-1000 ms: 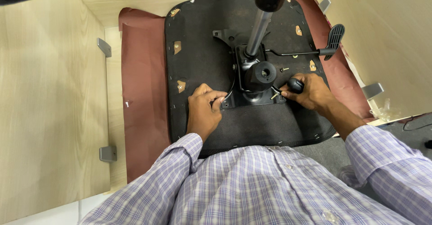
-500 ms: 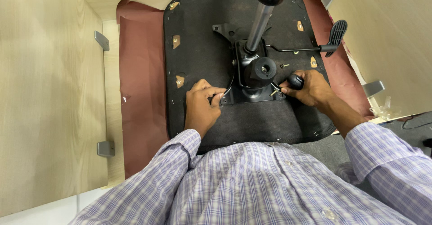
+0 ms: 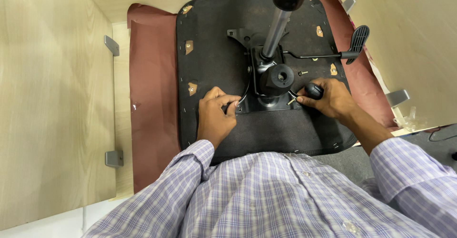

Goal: The person uses a screwdriver to tighten screws into the underside of an office chair seat, securing the seat to its central support mechanism. The person works methodically on multiple fasteners around the base.

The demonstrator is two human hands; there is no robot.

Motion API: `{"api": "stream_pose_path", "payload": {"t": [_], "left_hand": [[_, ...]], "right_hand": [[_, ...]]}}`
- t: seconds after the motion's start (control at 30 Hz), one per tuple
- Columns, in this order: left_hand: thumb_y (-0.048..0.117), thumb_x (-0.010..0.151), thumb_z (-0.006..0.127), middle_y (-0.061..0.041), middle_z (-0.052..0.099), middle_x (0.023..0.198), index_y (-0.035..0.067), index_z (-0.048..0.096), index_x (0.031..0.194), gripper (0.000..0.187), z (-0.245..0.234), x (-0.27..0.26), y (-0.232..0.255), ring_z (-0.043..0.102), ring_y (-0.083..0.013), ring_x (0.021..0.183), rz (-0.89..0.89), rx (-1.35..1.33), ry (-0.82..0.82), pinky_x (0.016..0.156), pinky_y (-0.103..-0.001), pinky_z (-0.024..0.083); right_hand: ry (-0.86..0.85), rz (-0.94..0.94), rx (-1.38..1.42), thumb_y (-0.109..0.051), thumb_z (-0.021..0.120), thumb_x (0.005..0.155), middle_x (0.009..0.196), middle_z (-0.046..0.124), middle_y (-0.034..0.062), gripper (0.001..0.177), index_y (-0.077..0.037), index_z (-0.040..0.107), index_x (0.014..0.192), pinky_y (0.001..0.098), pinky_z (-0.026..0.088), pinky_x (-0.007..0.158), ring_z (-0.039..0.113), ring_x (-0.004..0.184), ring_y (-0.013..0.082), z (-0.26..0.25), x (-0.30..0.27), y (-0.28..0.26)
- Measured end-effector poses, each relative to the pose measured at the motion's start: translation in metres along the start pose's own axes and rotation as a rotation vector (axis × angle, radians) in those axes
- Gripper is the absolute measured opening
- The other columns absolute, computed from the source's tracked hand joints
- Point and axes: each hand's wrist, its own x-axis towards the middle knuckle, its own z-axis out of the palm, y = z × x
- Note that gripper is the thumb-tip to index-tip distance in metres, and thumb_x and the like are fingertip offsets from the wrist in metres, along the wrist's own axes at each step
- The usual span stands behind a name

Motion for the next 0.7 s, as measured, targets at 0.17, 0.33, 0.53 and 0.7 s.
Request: {"api": "stream_pose_path", "payload": {"t": [0.17,0.33,0.53,0.7], "left_hand": [[-0.002,0.083,0.075,-0.002,0.065,0.08,0.007,0.08,0.101,0.021,0.001,-0.001,-0.002,0.061,-0.0108,0.068,0.087,-0.032,0.067,0.06,-0.025,0.052],[-0.002,0.084,0.073,-0.001,0.066,0.081,0.004,0.076,0.103,0.021,0.001,-0.001,-0.003,0.062,-0.01,0.07,0.148,-0.076,0.119,0.066,-0.026,0.055],[0.004,0.085,0.078,-0.003,0.068,0.083,0.004,0.072,0.09,0.008,-0.005,-0.006,0.011,0.064,-0.0124,0.071,0.168,-0.095,0.023,0.066,-0.028,0.055],[0.014,0.082,0.082,-0.006,0.075,0.096,0.005,0.077,0.102,0.023,-0.012,-0.018,0.016,0.066,-0.0187,0.075,0.321,-0.024,-0.178,0.072,-0.032,0.055]], "right_hand": [[0.169,-0.308,-0.028,-0.027,0.091,0.071,0.102,0.074,0.0094,0.033,-0.012,0.081,0.098,0.0388,0.056,0.083,0.072,0.092,0.0241,0.012,-0.016,-0.018],[0.182,-0.396,-0.058,-0.024,0.089,0.073,0.1,0.073,0.012,0.031,-0.011,0.08,0.1,0.0395,0.057,0.083,0.071,0.091,0.028,0.023,-0.023,-0.038],[0.168,-0.284,-0.057,-0.02,0.084,0.079,0.099,0.076,0.0129,0.023,-0.01,0.08,0.1,0.04,0.057,0.074,0.073,0.082,0.0301,0.043,-0.045,-0.071],[0.065,-0.388,-0.037,-0.022,0.083,0.079,0.092,0.078,0.0105,0.019,-0.01,0.08,0.093,0.0377,0.058,0.07,0.074,0.076,0.0272,0.049,-0.058,-0.091]]}}
